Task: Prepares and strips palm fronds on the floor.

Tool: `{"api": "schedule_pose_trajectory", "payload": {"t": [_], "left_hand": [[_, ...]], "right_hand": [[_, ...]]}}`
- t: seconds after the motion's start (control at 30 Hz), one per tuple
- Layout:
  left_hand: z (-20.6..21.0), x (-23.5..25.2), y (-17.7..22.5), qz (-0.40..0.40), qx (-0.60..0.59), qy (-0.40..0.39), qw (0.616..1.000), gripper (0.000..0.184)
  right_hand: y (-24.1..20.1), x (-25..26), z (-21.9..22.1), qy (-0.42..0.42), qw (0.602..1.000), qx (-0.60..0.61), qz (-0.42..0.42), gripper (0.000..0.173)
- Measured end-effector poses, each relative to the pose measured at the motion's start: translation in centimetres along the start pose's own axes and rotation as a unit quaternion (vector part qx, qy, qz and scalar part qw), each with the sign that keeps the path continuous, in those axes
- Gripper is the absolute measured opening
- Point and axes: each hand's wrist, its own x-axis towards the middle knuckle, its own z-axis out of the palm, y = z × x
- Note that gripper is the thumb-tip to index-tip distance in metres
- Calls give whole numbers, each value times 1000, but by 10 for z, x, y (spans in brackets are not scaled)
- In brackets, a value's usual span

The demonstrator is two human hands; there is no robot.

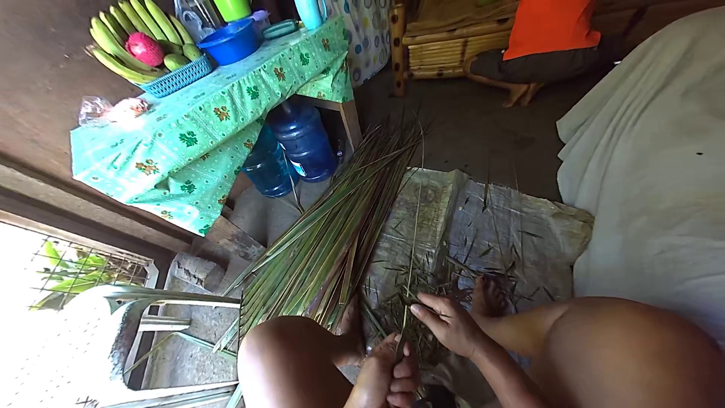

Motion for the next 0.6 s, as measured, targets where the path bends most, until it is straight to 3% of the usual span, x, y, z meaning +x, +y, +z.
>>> {"api": "schedule_pose_trajectory", "payload": {"t": [0.2, 0.33, 0.43, 0.5, 0.6], "left_hand": [[-17, -13, -22, -11, 92, -18, 995, 32], [-19, -14, -18, 66, 100, -2, 993, 37], [-15, -9, -8, 117, 111, -27, 987, 36], [-16, -2, -3, 145, 137, -46, 979, 25], [-14, 10, 2, 194, 184, 0, 963, 21]], "right_hand": [[15, 9, -19, 102, 988, 48, 107, 34], [5, 11, -21, 194, 955, 171, 144, 33], [-5, 6, -18, 173, 950, 221, 137, 29], [-11, 3, -13, 130, 954, 231, 140, 29], [-16, 0, -9, 58, 952, 262, 149, 28]]}}
